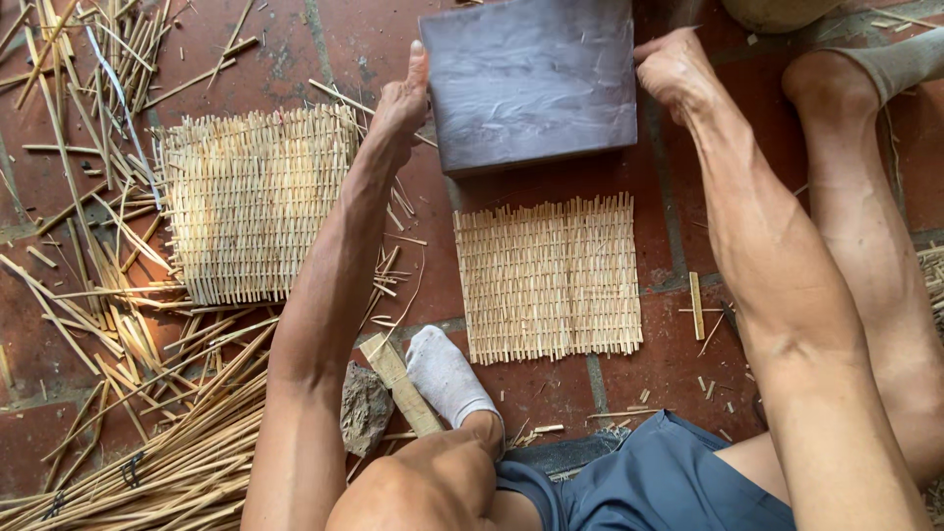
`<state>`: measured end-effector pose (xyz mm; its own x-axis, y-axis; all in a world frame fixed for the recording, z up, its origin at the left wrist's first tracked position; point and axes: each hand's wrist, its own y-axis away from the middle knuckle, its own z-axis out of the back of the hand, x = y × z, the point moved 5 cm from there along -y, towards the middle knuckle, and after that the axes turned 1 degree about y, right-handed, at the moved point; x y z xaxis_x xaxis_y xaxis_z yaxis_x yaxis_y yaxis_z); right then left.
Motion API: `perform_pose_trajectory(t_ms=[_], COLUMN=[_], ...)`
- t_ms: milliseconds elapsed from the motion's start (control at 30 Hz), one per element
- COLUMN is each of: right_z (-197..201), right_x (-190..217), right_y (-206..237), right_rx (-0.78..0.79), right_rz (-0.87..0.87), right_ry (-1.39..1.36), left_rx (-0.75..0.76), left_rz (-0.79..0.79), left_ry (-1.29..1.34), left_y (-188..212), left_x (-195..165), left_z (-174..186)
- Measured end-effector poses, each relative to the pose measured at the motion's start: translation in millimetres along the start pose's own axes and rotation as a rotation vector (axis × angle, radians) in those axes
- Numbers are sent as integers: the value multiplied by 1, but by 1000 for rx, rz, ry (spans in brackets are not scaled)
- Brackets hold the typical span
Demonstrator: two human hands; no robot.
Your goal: The person sits on a tiled floor and assembles small square bamboo mats by applying glue to cardboard with a roller, pressing the mats onto the cardboard, and stacking the finished units. The person also uses a thin bamboo stick to adjust the weave of a mat.
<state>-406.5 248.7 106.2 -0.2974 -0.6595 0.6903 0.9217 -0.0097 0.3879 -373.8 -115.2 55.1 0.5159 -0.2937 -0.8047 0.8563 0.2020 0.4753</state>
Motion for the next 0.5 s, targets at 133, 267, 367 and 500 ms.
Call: perform_pose_trajectory(t_ms=[133,267,367,500], right_z=[23,52,65,73], right_x=[8,23,20,24], right_y=[20,45,59,87], right_rx=[-4,29,-12,84], right_rz=[128,467,386,377], right_ry=[-59,-267,-193,-405], left_rx=[3,-26,-31,-29], left_rz=[-119,-216,-235,-284], left_ry=[3,-52,-15,231], left_y=[11,36,57,79], left_x=[-19,-48,-55,-45], left_z=[16,40,49,61])
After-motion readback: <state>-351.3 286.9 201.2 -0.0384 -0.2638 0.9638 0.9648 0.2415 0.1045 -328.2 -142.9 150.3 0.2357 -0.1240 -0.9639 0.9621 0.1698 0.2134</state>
